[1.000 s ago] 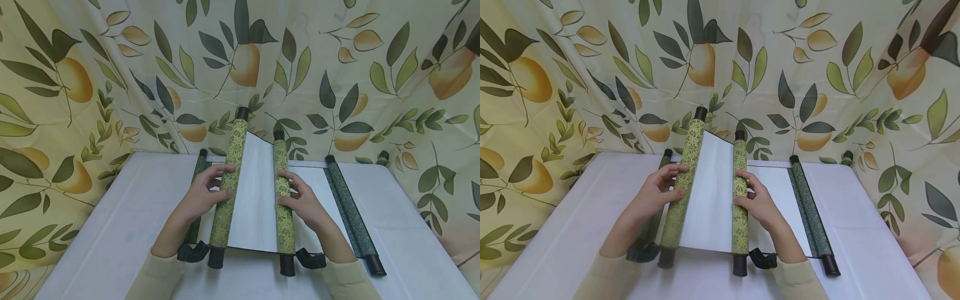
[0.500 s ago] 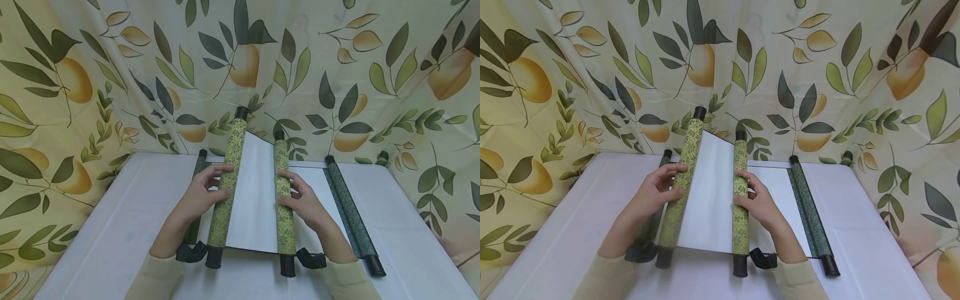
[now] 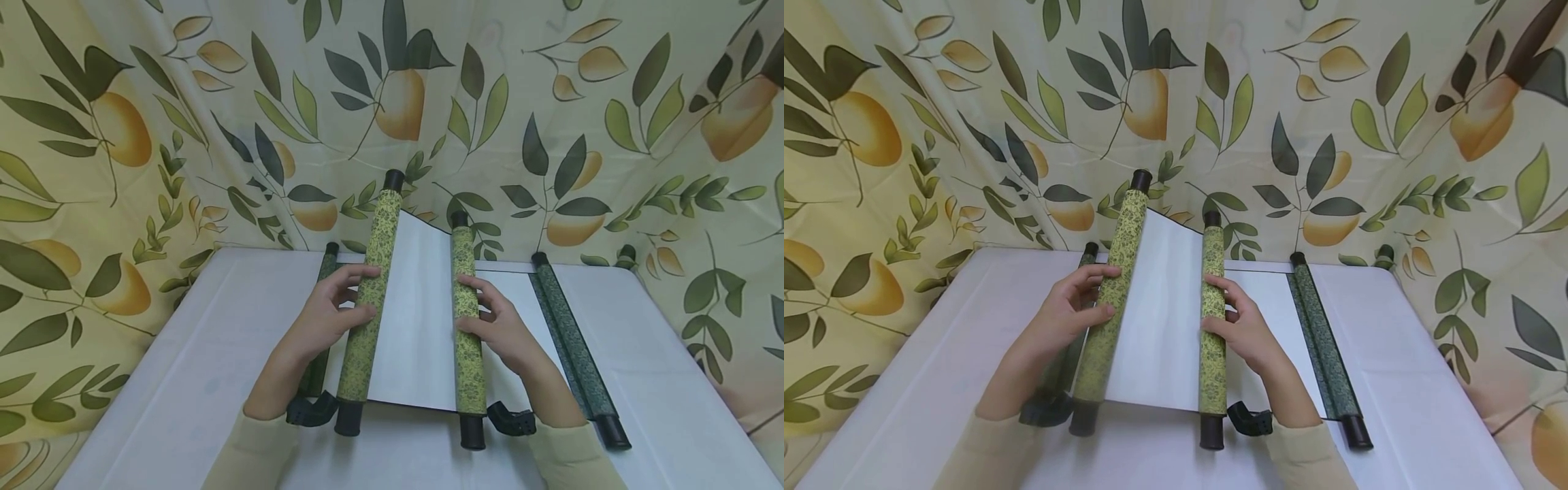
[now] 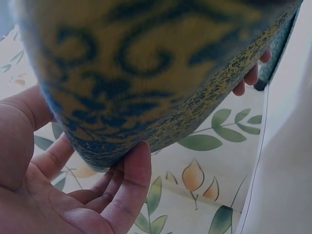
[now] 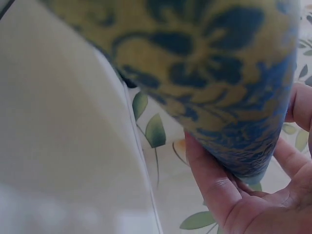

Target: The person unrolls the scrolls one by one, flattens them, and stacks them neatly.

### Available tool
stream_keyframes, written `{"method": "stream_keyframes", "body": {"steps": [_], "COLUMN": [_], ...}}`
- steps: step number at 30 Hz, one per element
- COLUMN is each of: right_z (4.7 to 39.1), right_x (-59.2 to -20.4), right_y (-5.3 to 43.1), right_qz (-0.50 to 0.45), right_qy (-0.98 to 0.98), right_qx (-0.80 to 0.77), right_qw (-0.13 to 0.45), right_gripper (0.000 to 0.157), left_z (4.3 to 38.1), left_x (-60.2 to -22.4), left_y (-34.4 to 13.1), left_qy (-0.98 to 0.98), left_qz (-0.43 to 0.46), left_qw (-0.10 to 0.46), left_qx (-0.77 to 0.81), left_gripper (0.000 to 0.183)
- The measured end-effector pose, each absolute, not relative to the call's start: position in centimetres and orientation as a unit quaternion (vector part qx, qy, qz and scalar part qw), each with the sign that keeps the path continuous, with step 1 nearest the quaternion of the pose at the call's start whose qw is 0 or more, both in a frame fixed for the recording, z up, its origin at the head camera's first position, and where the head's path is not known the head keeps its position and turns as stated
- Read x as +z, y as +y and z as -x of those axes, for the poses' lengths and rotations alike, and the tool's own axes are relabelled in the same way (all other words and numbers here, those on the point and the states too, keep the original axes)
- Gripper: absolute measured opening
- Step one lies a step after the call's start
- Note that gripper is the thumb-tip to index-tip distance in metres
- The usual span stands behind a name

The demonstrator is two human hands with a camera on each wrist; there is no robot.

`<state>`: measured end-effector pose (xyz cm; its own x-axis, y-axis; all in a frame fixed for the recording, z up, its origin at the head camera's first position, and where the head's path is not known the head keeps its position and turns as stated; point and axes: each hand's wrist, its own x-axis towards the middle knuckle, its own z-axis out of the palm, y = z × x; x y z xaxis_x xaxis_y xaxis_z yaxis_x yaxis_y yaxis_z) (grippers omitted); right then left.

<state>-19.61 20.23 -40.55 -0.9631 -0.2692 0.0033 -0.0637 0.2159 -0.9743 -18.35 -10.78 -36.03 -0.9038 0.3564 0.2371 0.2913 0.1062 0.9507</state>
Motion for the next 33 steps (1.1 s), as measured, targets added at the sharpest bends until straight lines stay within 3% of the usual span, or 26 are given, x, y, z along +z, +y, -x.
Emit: {"method": "stream_keyframes", "body": {"steps": [33], "right_z": [19.63], "right_x": [-40.59], "right_y": [21.18], "right_qz": [0.11], "right_qy": [0.781], "right_qx": [-0.608], "right_qw": [0.087], "right_gripper": [0.071], "left_z": [18.38], "left_x": [-36.2], "left_y": [-11.0], "left_qy": [0.747], "left_qz": [-0.222], "left_qw": [0.023], "left_qx": [0.626], "left_gripper": [0.049]}}
